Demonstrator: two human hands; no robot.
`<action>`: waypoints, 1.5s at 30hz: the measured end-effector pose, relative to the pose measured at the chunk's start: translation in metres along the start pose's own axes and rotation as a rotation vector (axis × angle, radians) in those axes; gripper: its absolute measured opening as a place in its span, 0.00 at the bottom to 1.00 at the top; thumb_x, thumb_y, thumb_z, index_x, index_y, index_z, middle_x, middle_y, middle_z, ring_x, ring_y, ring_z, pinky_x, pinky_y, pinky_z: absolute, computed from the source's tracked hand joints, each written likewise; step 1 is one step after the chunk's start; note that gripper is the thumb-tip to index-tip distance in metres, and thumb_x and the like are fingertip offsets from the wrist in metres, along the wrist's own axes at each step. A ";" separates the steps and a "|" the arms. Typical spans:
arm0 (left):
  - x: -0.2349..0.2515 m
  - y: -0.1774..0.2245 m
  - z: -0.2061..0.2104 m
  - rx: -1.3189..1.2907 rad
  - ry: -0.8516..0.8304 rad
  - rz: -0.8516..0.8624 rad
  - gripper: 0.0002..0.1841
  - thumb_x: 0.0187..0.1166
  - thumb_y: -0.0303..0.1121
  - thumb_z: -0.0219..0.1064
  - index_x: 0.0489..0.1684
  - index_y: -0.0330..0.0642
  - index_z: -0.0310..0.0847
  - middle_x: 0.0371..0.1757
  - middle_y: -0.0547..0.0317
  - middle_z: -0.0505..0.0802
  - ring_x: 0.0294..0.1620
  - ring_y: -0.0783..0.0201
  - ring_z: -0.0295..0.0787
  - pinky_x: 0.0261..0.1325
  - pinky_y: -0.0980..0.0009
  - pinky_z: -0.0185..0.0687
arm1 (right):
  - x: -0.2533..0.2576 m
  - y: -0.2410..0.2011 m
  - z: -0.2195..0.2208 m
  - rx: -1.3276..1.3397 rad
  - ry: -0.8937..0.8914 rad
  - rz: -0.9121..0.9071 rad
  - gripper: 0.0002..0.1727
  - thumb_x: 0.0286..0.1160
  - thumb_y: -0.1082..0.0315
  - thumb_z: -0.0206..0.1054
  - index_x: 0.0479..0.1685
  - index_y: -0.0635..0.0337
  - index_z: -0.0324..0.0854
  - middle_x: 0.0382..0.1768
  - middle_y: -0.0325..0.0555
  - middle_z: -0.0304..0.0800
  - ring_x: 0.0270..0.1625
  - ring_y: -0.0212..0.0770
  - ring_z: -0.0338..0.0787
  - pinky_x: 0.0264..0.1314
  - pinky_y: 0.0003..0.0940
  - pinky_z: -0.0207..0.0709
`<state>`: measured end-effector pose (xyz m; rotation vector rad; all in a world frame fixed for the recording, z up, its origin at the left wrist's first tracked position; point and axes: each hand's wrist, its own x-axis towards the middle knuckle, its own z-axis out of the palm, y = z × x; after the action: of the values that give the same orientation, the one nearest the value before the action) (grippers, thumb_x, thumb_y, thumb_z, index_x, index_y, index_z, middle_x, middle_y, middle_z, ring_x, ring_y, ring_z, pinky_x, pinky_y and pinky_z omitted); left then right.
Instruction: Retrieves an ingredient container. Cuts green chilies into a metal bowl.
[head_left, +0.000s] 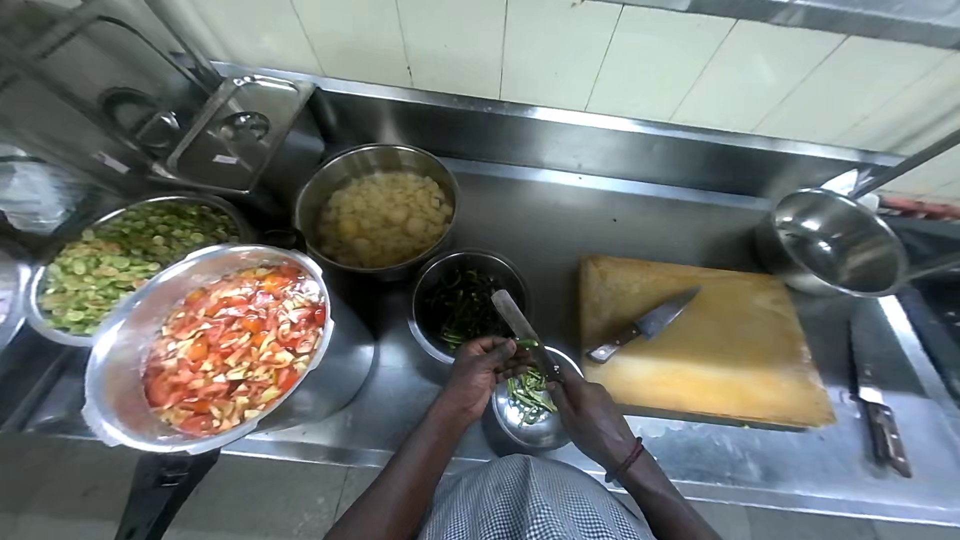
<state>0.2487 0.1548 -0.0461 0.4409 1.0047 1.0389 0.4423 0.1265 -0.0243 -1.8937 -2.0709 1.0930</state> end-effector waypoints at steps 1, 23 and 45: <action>0.000 0.001 -0.001 0.016 0.011 0.009 0.07 0.87 0.27 0.62 0.43 0.33 0.85 0.42 0.46 0.95 0.40 0.57 0.95 0.51 0.61 0.92 | -0.001 -0.001 -0.002 -0.033 -0.020 0.005 0.19 0.92 0.53 0.54 0.64 0.55 0.80 0.27 0.47 0.84 0.32 0.47 0.87 0.41 0.48 0.81; 0.004 0.000 -0.014 0.056 -0.110 -0.112 0.05 0.82 0.22 0.65 0.36 0.31 0.84 0.39 0.46 0.94 0.37 0.57 0.94 0.51 0.59 0.93 | -0.001 -0.003 -0.007 0.009 -0.219 0.011 0.17 0.92 0.55 0.52 0.58 0.56 0.80 0.30 0.46 0.82 0.33 0.45 0.85 0.42 0.46 0.79; -0.008 0.003 -0.003 0.297 -0.166 0.045 0.03 0.79 0.23 0.69 0.38 0.35 0.89 0.38 0.52 0.94 0.32 0.67 0.88 0.38 0.74 0.87 | 0.000 0.017 0.005 0.324 0.142 0.056 0.21 0.84 0.47 0.64 0.57 0.56 0.81 0.26 0.42 0.85 0.25 0.40 0.86 0.31 0.42 0.83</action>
<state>0.2435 0.1487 -0.0417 0.7837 1.0064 0.8796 0.4537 0.1232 -0.0378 -1.8180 -1.6600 1.1847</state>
